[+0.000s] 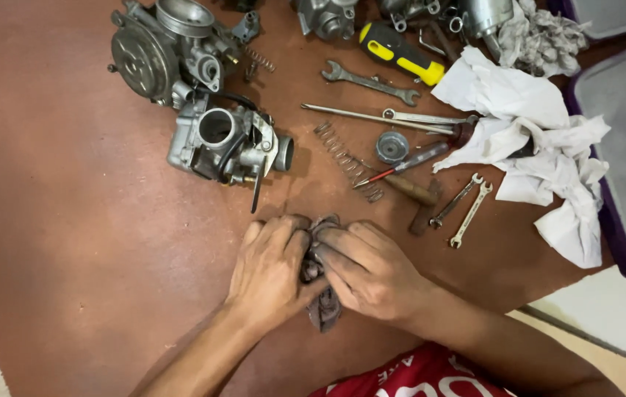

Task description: Cleaning carburetor components with a rag on a workbench.

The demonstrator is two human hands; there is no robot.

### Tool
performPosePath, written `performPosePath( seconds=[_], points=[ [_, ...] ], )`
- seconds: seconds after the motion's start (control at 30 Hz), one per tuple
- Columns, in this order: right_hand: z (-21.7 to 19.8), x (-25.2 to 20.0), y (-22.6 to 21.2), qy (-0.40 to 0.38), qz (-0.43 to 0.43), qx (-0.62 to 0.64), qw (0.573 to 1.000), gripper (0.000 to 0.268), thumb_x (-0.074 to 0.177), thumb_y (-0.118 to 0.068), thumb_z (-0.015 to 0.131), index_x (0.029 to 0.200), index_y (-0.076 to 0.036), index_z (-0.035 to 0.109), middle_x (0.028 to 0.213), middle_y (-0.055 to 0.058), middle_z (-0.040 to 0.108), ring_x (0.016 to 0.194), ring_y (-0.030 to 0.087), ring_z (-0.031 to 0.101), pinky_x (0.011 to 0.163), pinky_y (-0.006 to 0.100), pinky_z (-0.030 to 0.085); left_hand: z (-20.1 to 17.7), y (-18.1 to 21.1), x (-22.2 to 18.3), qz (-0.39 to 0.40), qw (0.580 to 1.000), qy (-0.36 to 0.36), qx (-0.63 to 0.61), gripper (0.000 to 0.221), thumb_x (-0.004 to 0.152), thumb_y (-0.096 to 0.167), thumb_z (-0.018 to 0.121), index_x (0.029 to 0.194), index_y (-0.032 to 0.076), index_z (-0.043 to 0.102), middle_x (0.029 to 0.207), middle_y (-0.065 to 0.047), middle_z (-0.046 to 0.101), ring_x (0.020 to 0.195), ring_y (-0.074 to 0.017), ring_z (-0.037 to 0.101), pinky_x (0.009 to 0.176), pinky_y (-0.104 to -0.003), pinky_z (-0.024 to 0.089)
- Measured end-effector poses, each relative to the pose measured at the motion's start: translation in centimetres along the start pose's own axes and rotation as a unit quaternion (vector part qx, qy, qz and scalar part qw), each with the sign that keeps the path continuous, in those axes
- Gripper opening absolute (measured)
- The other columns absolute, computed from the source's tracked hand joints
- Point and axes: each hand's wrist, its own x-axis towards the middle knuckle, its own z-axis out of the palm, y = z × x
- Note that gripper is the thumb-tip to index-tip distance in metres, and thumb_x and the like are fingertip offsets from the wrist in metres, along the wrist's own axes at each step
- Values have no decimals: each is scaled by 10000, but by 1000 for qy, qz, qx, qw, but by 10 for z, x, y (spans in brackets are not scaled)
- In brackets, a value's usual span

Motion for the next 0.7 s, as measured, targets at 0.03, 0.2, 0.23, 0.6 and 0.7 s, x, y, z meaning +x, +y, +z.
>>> performPosePath(
  seconds=[0.03,0.2,0.23,0.6,0.7],
  points=[
    [-2,-3,-1,0,2,-1,1000,214,792,58,725,999,99,689,1116,227,652,855,305,607,826,381,515,1,1,-1,2,1000,-1,-1,467,705,318,804,1035,12,676,1111,-112,616,956,-271,583,876,-397,401],
    [-4,-2,-5,-11,9,7,1000,221,783,64,728,997,95,681,1117,221,653,845,306,610,809,383,514,2,-1,-3,3,1000,1,-7,517,676,319,820,1060,9,670,1178,-121,610,988,-281,581,889,-398,399],
    [-4,-2,-5,-12,10,8,1000,221,783,64,728,997,95,681,1117,221,653,845,306,610,809,383,514,2,-1,-3,2,1000,1,-8,517,676,319,820,1060,9,670,1178,-121,610,988,-281,581,889,-398,399],
    [-7,-9,-3,-31,15,14,999,257,809,49,721,1061,83,689,1168,216,638,865,302,584,809,375,501,4,-2,-4,7,1000,5,6,511,696,339,826,1056,5,685,1154,-105,598,956,-252,566,874,-391,387],
    [-5,1,-3,-23,15,27,999,216,798,58,713,1010,88,685,1134,212,647,862,319,615,818,383,515,2,-1,-3,2,1000,7,-4,477,706,342,815,1020,8,682,1140,-116,598,964,-270,574,885,-398,395]
  ],
)
